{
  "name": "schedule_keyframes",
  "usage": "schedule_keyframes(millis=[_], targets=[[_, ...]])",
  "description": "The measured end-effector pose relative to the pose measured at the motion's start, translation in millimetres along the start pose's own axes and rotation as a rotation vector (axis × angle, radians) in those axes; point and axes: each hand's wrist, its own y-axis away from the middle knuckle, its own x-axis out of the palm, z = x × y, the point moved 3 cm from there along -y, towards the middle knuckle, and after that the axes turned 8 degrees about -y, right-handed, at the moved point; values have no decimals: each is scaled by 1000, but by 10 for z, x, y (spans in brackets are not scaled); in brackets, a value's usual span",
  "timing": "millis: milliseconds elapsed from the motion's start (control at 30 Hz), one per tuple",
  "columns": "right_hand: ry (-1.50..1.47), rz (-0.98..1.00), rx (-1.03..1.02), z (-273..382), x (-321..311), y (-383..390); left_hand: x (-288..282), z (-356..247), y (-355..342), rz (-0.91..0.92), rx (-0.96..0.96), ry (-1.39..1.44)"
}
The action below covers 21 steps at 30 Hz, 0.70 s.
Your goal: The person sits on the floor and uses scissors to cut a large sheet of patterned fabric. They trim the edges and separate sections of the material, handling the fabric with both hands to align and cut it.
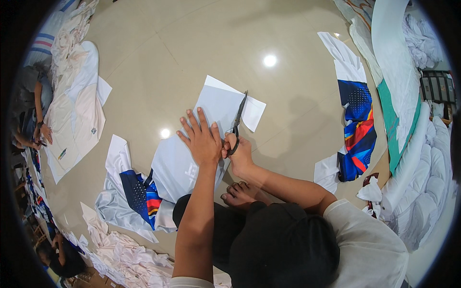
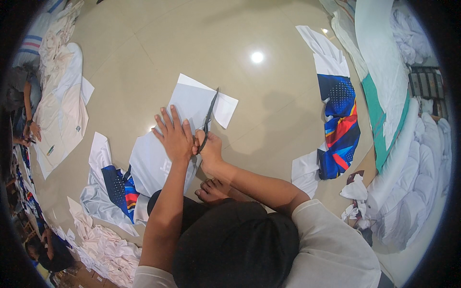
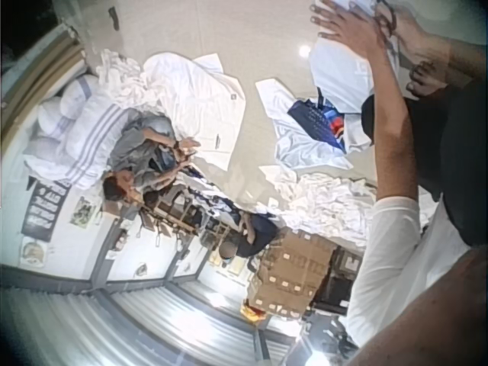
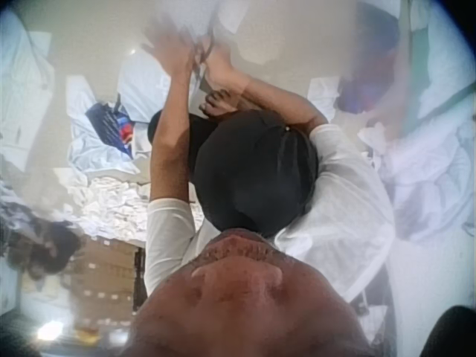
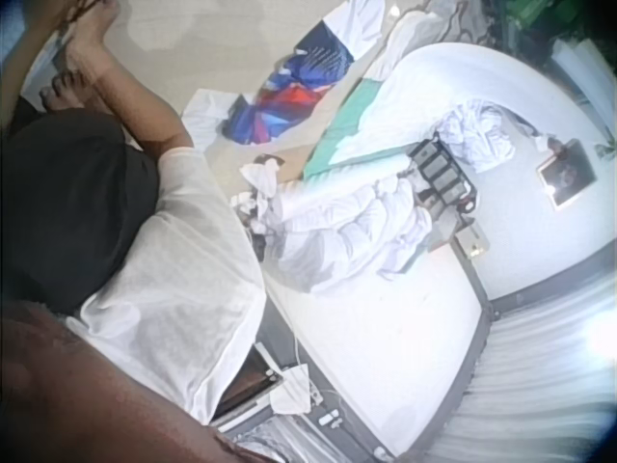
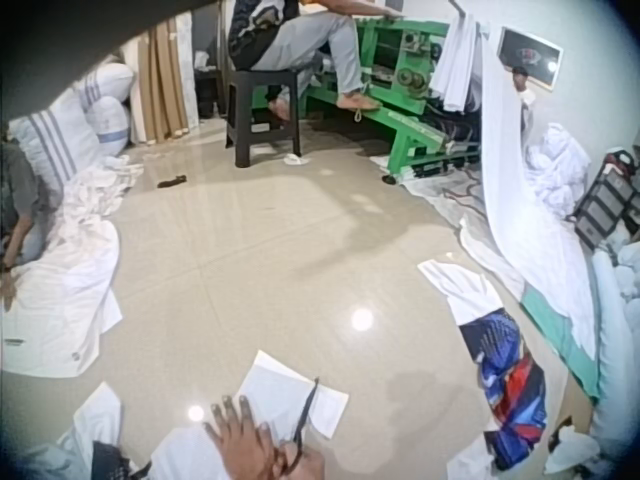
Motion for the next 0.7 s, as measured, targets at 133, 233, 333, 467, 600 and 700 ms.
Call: schedule_keyframes(millis=[133, 233, 333, 467, 600, 700], targets=[[34, -6, -3, 17, 4, -2, -15, -7, -2, 22, -2, 0], [68, -30, -1, 21, -32, -23, -19, -19, -2, 24, 1, -7], [103, -41, 6, 102, -175, -14, -36, -36, 10, 14, 6, 3], [178, -91, -43, 347, -607, 115, -28, -35, 21, 13, 7, -23], [301, -254, -55, 595, -1432, 412, -39, -45, 20, -15, 24, -17], [387, -405, -87, 820, -2011, 764, -17, 3, 42, -25, 32, -33]])
